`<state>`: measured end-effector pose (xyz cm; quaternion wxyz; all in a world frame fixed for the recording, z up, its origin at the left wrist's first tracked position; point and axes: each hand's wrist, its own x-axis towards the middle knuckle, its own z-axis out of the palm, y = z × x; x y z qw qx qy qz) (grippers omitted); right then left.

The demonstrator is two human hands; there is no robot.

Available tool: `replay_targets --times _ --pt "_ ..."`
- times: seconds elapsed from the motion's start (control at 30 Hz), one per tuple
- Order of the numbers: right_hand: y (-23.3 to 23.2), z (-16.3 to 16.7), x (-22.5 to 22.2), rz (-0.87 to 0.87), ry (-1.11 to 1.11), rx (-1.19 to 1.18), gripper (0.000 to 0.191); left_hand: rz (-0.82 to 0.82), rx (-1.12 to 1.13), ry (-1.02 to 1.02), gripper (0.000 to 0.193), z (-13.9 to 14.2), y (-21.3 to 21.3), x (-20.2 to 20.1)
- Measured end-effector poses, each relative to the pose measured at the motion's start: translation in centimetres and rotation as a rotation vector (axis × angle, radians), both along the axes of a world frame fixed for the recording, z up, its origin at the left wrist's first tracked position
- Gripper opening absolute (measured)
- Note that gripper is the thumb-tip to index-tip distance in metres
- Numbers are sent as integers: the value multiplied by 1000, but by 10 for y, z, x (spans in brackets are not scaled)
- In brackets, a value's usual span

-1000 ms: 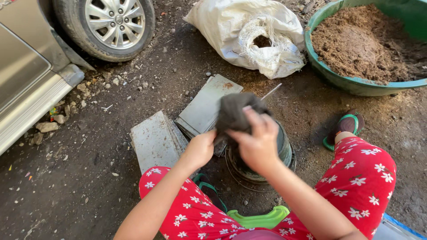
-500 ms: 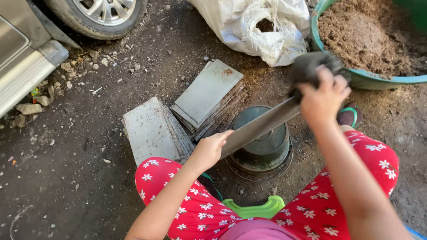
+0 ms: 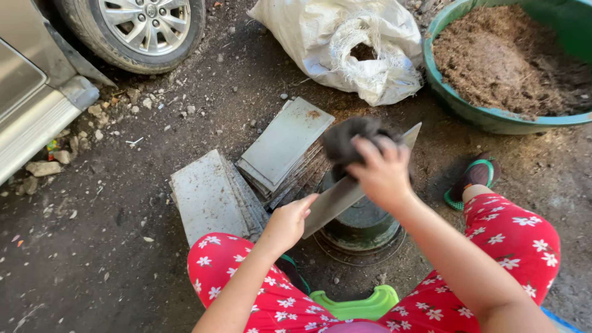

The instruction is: The person sits on a small stool and wipes rectangular tiles with a dark cloth. They pick up tiles from a stack, wipe both sides, and place them onto a separate stack. A green basin with sand and a white sack are visible nearby.

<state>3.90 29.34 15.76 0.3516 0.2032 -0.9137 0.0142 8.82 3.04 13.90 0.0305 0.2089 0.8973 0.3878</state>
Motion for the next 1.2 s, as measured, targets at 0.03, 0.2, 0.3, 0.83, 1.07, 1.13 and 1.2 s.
replay_targets --times 0.03,0.2,0.3,0.83,1.07,1.13,1.2 --pt "18 -7 -10 -16 -68 -96 10 9 35 0 40 1 1 2" --pt "123 -55 -84 -312 -76 -829 37 27 -4 -25 41 9 5 4" --pt "154 -90 -98 -74 -341 -1521 33 48 -5 -3 39 14 7 -2" --pt "213 -144 -38 -627 -36 -944 43 -173 -341 395 55 -89 49 69" --pt "217 -137 -18 -378 -57 -720 45 24 -524 71 60 -152 35 60" --pt "196 -128 -17 -301 -93 -672 44 89 -366 -236 61 -175 27 48" --pt "158 -123 -15 -202 -161 -603 43 455 -119 -196 64 -196 20 34"
